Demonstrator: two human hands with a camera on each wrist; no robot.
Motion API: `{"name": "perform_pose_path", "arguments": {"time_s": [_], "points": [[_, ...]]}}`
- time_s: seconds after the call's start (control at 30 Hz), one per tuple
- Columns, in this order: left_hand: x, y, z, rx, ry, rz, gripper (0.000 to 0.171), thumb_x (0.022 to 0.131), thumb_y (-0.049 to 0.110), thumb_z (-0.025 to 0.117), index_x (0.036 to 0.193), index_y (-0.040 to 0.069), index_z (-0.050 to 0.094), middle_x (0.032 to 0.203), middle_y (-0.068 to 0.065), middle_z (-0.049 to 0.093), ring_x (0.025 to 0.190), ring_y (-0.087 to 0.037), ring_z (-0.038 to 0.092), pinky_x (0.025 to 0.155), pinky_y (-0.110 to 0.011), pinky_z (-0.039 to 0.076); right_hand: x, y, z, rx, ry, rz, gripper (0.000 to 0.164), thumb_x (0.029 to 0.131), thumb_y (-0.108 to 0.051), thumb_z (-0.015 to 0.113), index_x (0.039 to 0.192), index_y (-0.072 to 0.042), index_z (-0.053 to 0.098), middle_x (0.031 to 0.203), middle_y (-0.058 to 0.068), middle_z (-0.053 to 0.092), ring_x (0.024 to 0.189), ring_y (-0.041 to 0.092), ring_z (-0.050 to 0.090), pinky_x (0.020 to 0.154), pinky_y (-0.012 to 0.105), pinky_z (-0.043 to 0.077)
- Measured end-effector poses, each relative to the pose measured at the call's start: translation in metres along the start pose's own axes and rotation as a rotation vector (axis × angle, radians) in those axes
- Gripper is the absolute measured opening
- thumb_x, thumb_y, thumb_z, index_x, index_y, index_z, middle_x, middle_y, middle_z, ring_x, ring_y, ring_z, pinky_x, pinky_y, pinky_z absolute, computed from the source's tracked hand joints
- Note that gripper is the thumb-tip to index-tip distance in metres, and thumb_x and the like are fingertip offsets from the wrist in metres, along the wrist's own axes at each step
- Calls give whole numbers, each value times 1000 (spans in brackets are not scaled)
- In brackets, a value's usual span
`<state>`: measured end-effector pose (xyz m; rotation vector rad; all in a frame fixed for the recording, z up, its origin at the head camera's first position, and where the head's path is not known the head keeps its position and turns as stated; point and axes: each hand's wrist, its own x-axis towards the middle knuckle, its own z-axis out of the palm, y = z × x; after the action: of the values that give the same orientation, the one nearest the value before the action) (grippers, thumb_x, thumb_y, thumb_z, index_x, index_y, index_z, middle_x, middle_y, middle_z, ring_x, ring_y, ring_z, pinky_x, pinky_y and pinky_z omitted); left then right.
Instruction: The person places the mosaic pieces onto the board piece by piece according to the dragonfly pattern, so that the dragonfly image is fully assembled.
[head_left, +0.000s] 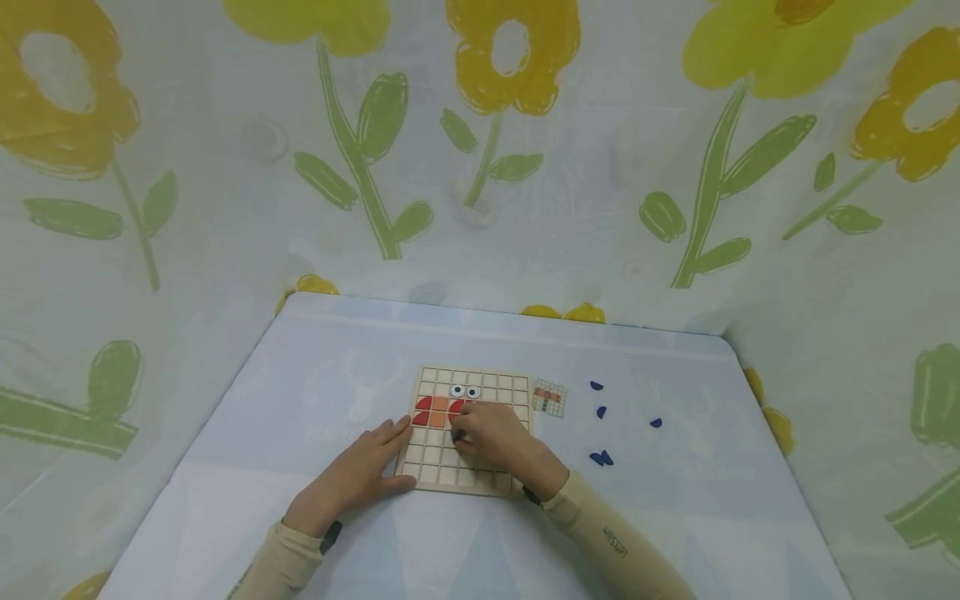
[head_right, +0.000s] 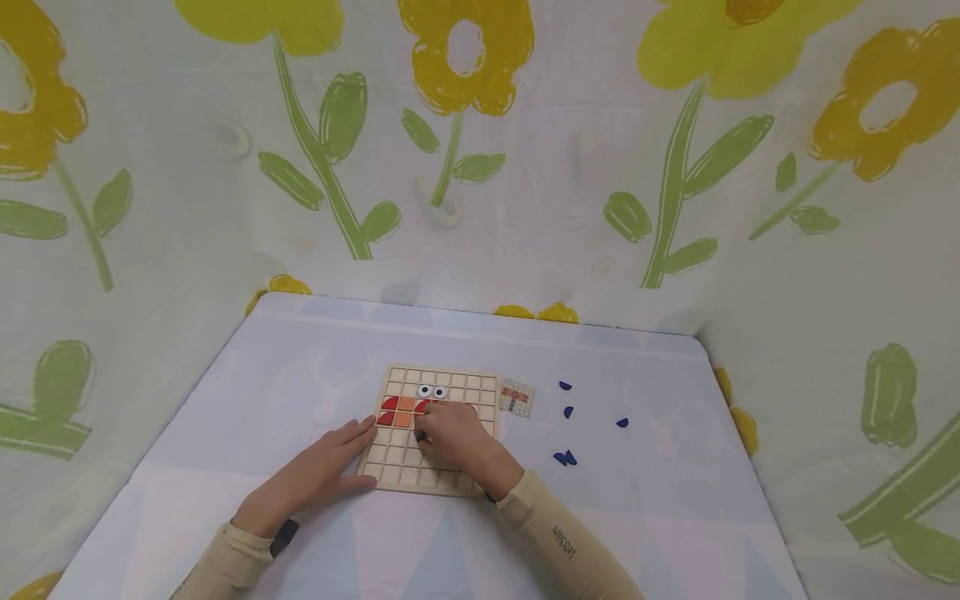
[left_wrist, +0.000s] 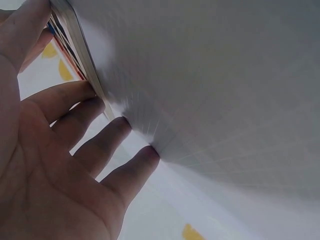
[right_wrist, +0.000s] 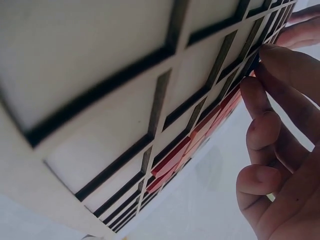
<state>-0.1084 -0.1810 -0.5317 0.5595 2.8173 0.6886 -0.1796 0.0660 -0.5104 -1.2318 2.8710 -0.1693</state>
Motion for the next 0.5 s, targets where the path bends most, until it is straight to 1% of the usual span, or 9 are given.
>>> {"name": "perform_pose_path", "arguments": {"time_s": [0.3,0.4,0.5], "points": [[0,2,-1,12,2,3,86,88,46,77,154,3,42,162,-10,36,148,-38,32,120,-57,28,-1,0,0,-2,-12,15,13,90,-31,79,101,-26,80,97,-11,70,85,6,63,80,23,56],[0,2,-1,13,2,-4,86,88,45,77,154,3,42,162,-9,36,148,-37,32,120,-57,28,-4,1,-1,29,-12,39,16,90,-32,79,105,-27,80,98,-11,70,85,7,62,77,22,56],[-1,3,0,14,1,-15,86,88,45,78,154,4,41,162,-8,35,148,-36,32,120,-56,28,-9,6,-4,72,16,65,19,89,-32,80,108,-27,79,100,-10,70,84,6,62,72,21,55]]}}
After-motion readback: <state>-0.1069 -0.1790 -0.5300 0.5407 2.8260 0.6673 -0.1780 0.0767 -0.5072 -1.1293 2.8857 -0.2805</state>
